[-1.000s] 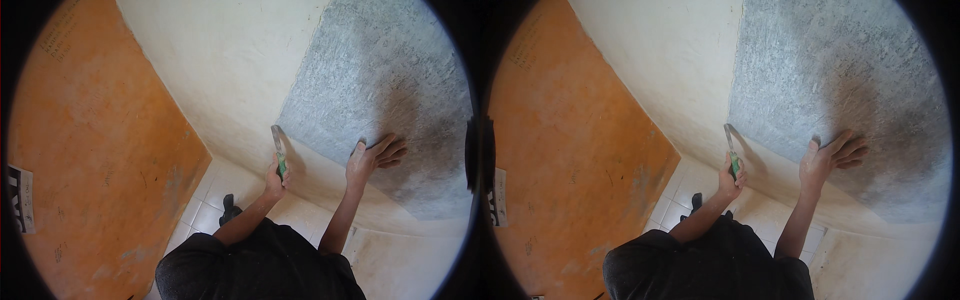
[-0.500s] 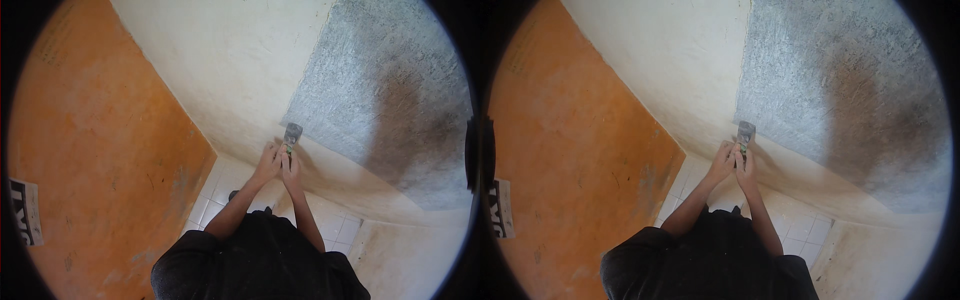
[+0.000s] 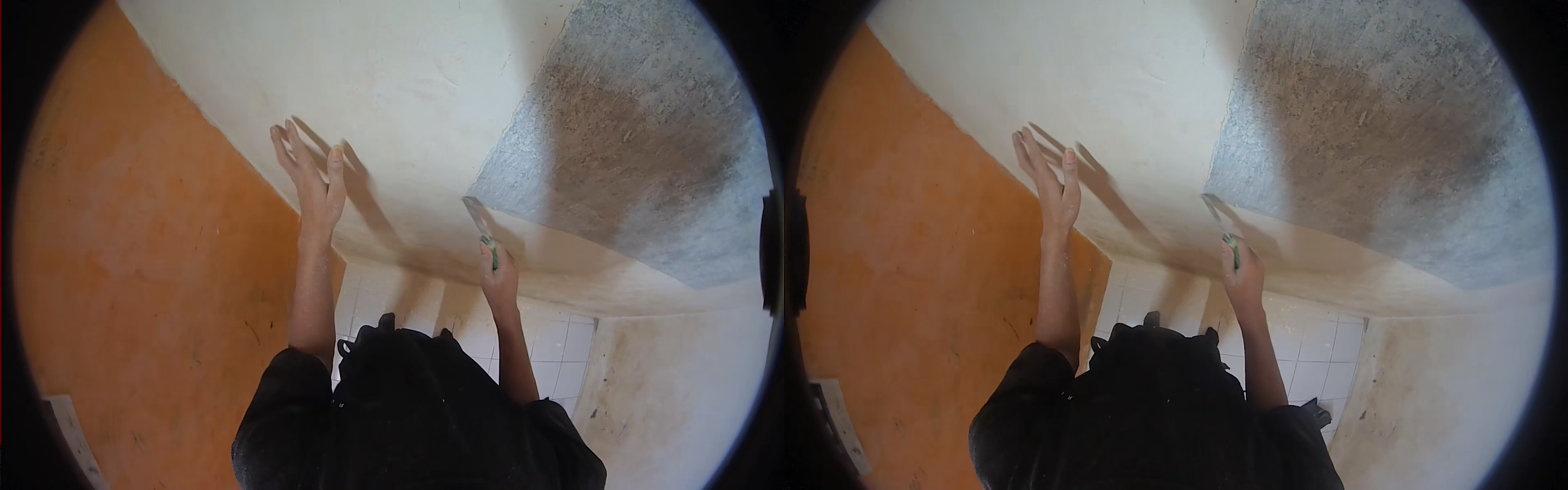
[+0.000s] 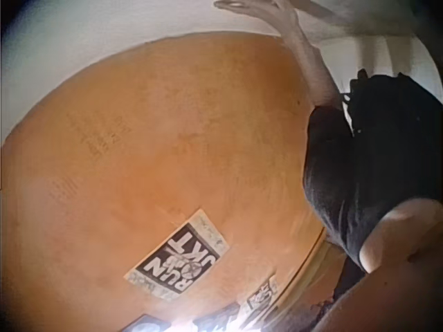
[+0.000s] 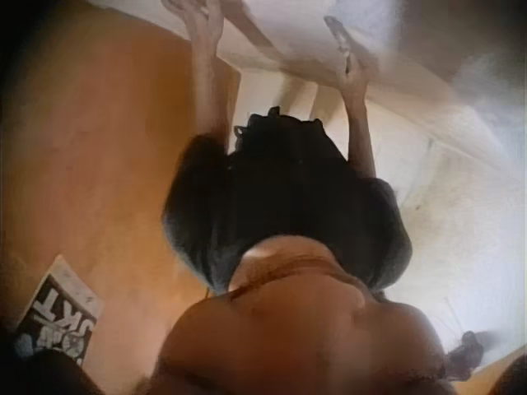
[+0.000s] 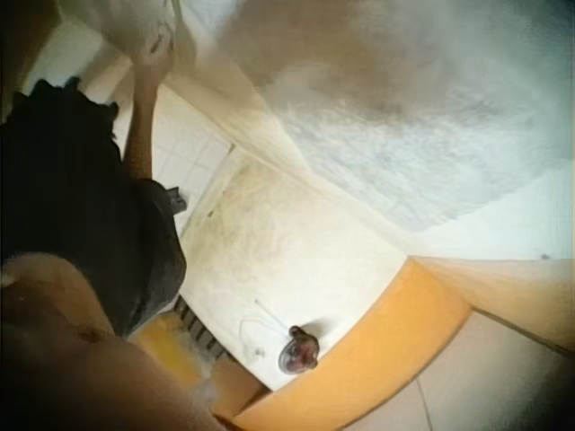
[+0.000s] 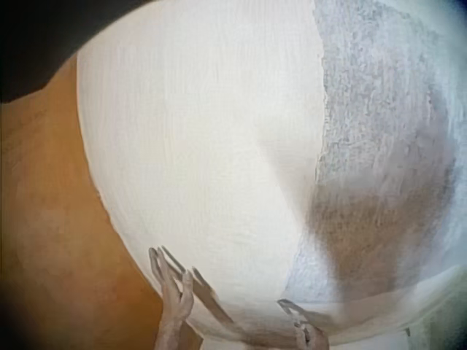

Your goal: The person scrapes paint or plaster from a wall using a putty knife.

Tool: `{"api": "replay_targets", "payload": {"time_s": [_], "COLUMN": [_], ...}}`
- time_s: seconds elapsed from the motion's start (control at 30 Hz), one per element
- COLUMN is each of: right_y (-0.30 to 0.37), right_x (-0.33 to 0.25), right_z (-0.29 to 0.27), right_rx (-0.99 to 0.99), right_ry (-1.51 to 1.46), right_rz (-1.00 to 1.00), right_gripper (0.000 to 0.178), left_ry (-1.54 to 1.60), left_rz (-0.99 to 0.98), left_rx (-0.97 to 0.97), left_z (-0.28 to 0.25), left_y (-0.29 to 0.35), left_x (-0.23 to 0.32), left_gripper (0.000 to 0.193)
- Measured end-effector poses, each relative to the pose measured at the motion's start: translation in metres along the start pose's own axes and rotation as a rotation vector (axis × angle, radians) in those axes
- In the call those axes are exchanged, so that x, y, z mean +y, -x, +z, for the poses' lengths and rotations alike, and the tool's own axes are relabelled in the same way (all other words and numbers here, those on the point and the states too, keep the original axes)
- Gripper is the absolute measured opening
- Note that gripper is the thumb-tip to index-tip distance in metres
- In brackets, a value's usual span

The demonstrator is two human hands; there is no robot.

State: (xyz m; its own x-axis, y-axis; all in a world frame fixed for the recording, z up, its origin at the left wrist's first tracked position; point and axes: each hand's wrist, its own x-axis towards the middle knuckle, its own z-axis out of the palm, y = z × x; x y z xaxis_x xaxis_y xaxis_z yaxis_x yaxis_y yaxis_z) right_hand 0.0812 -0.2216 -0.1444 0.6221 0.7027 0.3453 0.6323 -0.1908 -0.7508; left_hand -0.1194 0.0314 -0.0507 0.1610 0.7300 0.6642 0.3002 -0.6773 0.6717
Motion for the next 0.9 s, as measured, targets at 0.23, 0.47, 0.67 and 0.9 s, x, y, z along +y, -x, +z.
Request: {"api": "replay_targets", "payload": {"time_s": [0.23, 0.47, 0.67, 0.9], "right_y": [-0.002, -0.004, -0.005, -0.005], "right_x": [-0.016, -0.032, -0.03, -0.031], "right_z": [-0.015, 0.001, -0.024, -0.033], "right_rx": [-0.082, -0.005, -0.073, -0.031], "right_ry": [0.08, 0.128, 0.211, 0.204], "right_rz": [0.176, 0.036, 0.186, 0.129], "right_gripper": [0.022, 0.025, 0.026, 0.023], "left_ry": [-0.006, -0.052, -0.099, -0.102], "left_rz": [-0.124, -0.139, -0.074, -0.077], "left_rx": [-0.196, -0.233, -0.258, -0.223], "left_z": [0.018, 0.02, 0.023, 0.021], "left_y": [-0.005, -0.008, -0.006, -0.006], "left_x": [-0.028, -0.031, -0.041, -0.042], "left_gripper": [0.117, 0.121, 0.121, 0.119]}}
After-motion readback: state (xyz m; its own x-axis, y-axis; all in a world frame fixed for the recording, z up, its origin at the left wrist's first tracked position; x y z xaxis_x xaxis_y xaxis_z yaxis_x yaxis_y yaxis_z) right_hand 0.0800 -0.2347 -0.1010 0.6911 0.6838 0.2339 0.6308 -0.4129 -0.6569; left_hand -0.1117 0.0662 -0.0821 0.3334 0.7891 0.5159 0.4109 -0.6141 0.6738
